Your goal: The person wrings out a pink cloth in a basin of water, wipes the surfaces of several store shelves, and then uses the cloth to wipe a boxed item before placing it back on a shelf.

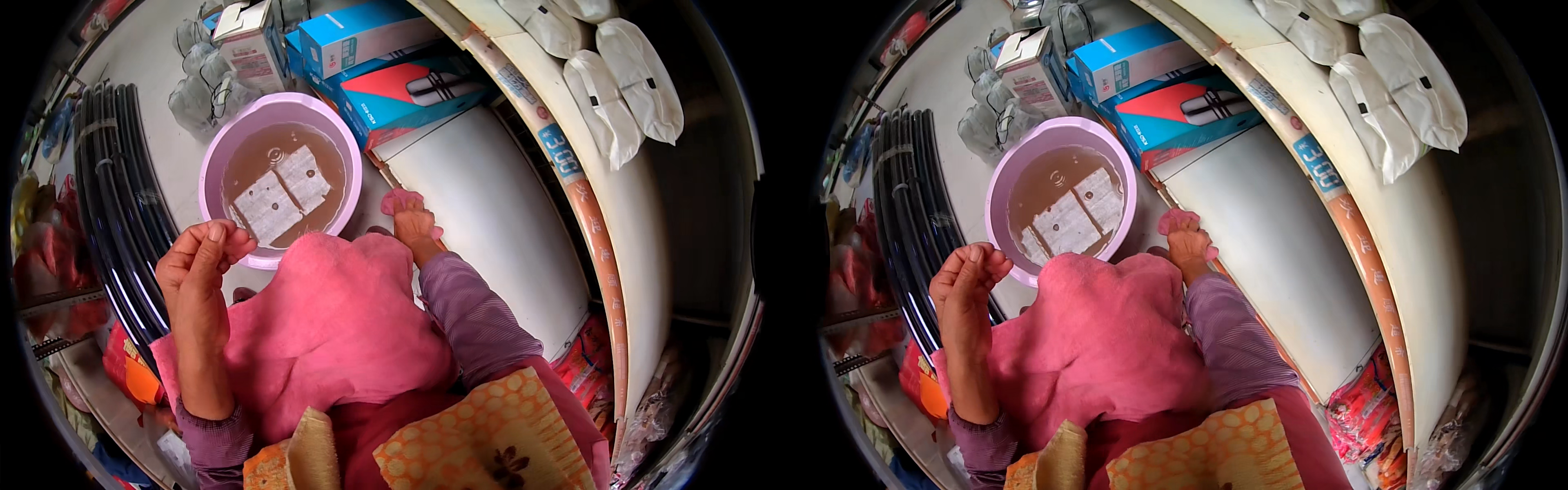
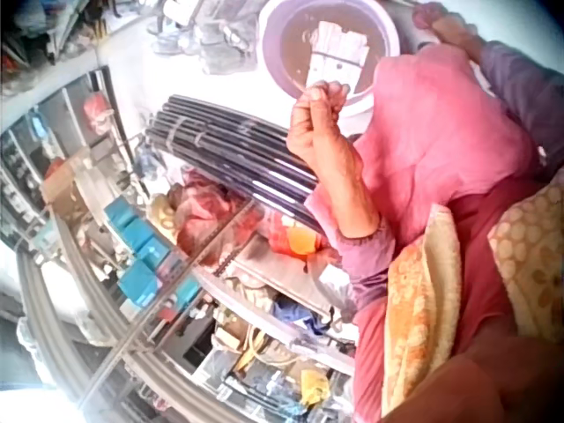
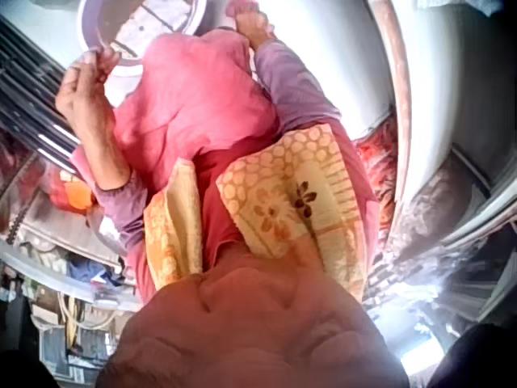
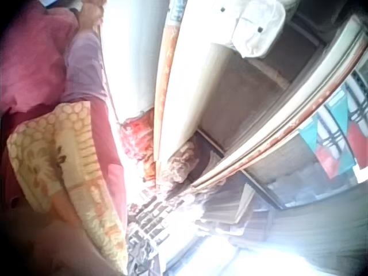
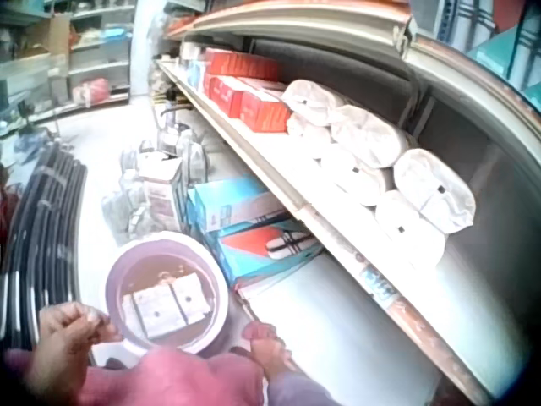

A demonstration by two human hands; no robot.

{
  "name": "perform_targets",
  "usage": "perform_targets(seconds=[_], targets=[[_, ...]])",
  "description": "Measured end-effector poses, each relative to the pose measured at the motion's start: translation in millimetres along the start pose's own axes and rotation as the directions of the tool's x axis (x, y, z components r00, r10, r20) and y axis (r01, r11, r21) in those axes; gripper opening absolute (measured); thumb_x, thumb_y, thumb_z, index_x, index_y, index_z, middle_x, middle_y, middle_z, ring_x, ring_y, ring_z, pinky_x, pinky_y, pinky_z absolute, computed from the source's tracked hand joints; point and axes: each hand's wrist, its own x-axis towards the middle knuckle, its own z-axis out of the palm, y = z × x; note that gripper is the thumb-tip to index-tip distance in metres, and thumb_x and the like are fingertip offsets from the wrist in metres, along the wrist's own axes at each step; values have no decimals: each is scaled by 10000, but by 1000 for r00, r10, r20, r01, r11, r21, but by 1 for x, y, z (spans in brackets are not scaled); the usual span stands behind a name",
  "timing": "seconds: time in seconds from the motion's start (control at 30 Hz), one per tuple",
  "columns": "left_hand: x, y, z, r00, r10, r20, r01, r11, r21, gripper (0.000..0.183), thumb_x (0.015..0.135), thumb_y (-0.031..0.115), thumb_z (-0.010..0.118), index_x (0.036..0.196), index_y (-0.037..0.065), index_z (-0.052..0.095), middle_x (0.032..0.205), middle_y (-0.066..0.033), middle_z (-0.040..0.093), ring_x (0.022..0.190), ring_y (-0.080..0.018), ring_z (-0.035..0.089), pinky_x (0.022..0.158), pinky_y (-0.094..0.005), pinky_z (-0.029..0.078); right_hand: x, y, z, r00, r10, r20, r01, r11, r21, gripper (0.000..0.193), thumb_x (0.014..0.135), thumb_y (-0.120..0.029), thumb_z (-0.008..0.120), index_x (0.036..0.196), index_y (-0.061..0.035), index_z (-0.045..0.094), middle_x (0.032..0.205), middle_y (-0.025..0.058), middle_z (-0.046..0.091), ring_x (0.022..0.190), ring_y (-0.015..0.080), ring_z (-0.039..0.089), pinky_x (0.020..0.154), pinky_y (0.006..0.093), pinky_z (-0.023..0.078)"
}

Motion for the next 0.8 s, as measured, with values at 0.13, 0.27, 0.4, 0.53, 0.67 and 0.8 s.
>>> perform_targets(seconds=[0.13, 0.27, 0.4, 0.53, 0.67, 0.8], targets=[[2, 1, -4, 1000, 4, -17, -4, 1000, 7, 226, 913, 189, 586, 940, -31, 630, 844, -97, 660, 775, -174, 640, 763, -283, 496, 0, 1, -11, 981, 36, 188, -34, 999, -12, 313, 805, -171, 565, 1088, -38, 574, 1080, 165, 603, 1017, 293, 594, 766, 389, 525], [2, 1, -4, 1000, 6, -24, -6, 1000, 12, 222, 915, 188, 582, 940, -28, 631, 844, -93, 661, 779, -171, 640, 765, -285, 496, -18, 14, 13, 966, 89, 241, -96, 995, 17, 338, 796, -188, 607, 1076, -7, 560, 1037, 165, 632, 1002, 295, 615, 778, 385, 524], [4, -5, -6, 1000, 8, -10, -8, 1000, 26, 218, 915, 187, 580, 944, -23, 633, 846, -89, 661, 779, -168, 640, 769, -285, 495, -63, 19, -1, 918, 119, 378, -158, 985, 75, 494, 740, -251, 696, 1108, 20, 508, 1027, 170, 645, 1018, 320, 607, 786, 399, 514], [4, -8, -6, 1000, 19, -16, -18, 999, 40, 232, 912, 208, 589, 953, -16, 635, 851, -83, 662, 778, -160, 639, 779, -282, 492, -121, 45, 9, 838, 276, 471, -339, 939, 53, 627, 685, -307, 761, 1127, 25, 465, 1029, 174, 652, 999, 337, 616, 789, 422, 504], [10, -13, -3, 1000, 7, 12, -7, 999, 50, 238, 905, 218, 605, 963, -10, 636, 853, -79, 665, 774, -154, 639, 776, -268, 493, -183, 80, 46, 778, 409, 478, -502, 861, 80, 805, 628, -315, 815, 1225, -5, 372, 1137, 145, 609, 1088, 286, 583, 852, 407, 493], [9, -16, -5, 1000, 7, 16, -8, 999, 54, 247, 902, 232, 613, 967, -5, 636, 854, -76, 665, 773, -145, 638, 778, -255, 495, -220, 91, 25, 680, 464, 567, -575, 818, 21, 748, 648, -363, 796, 1212, -22, 444, 1107, 107, 629, 1068, 262, 597, 825, 380, 497]])
